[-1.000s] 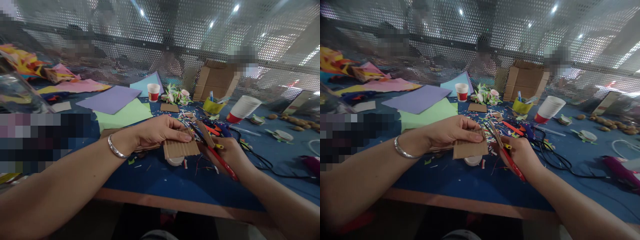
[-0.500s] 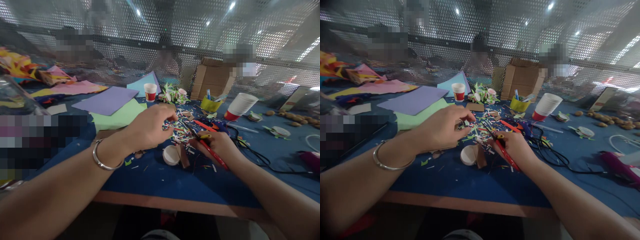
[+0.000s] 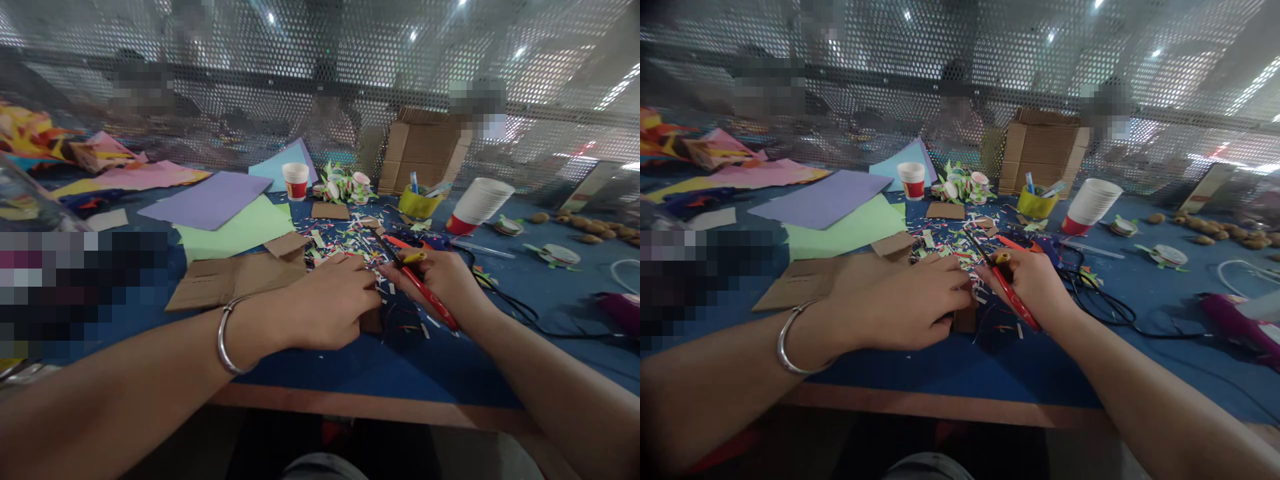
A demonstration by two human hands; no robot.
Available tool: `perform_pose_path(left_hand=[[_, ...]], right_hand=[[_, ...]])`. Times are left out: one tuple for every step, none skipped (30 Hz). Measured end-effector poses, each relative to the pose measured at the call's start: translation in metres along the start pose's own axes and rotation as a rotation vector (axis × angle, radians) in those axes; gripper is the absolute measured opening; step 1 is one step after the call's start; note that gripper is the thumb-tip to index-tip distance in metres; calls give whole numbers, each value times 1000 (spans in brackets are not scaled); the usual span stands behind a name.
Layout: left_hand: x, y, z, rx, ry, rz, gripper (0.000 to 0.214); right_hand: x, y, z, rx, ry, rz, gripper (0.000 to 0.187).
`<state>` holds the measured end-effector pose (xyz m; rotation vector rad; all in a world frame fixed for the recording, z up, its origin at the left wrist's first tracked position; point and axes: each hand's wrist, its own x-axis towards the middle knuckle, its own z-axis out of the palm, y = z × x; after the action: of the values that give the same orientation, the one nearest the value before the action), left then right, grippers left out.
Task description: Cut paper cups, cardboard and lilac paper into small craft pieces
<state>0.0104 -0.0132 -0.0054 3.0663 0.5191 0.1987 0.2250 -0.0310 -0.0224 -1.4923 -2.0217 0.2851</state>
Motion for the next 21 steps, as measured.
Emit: perform_pose_path(left_hand=[[1,0,2,23,9,6,13],[3,0,3,43,18,18,13],[4,0,4,61,30,35,13],[6,-1,5,68,47,56,14],[7,-3,5,56,69,72,15],[7,-5,4,14,100,74,17],[7,-7,3,-64,137,51,19],[7,-9,1,-172,179,-3,21],[6,-12,0,-309,225,-83,22],[5,-14,-2,-468,269,-177,23],[4,-17,-3,-638,308,-269,22],[3,-20,-4,-805,342,-349,19],[3,-23,-5,-955,373,-411,17],[2,-26,-4,-1084,403,-452,15],[2,-28,-4,-1184,435,-478,16],[3,-30,-3,-1251,469,-499,20],[3,-31,-3,-1295,500,-513,23],[3,-32,-3,-1322,522,-523,25],[3,-33,-2,-1332,534,-535,25],[3,-33,-2,-1324,539,-553,24],[3,-33,-2,-1301,537,-573,21]], right_hand=[[0,-1,0,-4,-4,3,43],[0,-1,0,-3,-5,6,43],[0,-2,0,1,-3,8,42],[0,-1,0,6,-2,10,41],[0,0,0,12,-1,12,39],[0,1,0,16,3,14,38],[0,3,-1,21,7,17,37],[0,5,-1,27,13,20,37],[0,6,-1,33,22,24,37],[0,7,-2,40,29,32,36],[-1,7,-2,48,35,48,36],[-1,6,-3,62,39,69,35],[-2,5,-3,83,39,96,34],[-2,2,-4,114,40,127,32],[-3,0,-4,152,38,159,32],[-3,-3,-5,193,35,184,31],[-4,-5,-5,228,30,199,31],[-4,-7,-6,255,14,204,32],[-4,-8,-7,273,-7,202,33],[-4,-8,-7,289,-26,200,34],[-4,-8,-8,308,-40,206,36]])
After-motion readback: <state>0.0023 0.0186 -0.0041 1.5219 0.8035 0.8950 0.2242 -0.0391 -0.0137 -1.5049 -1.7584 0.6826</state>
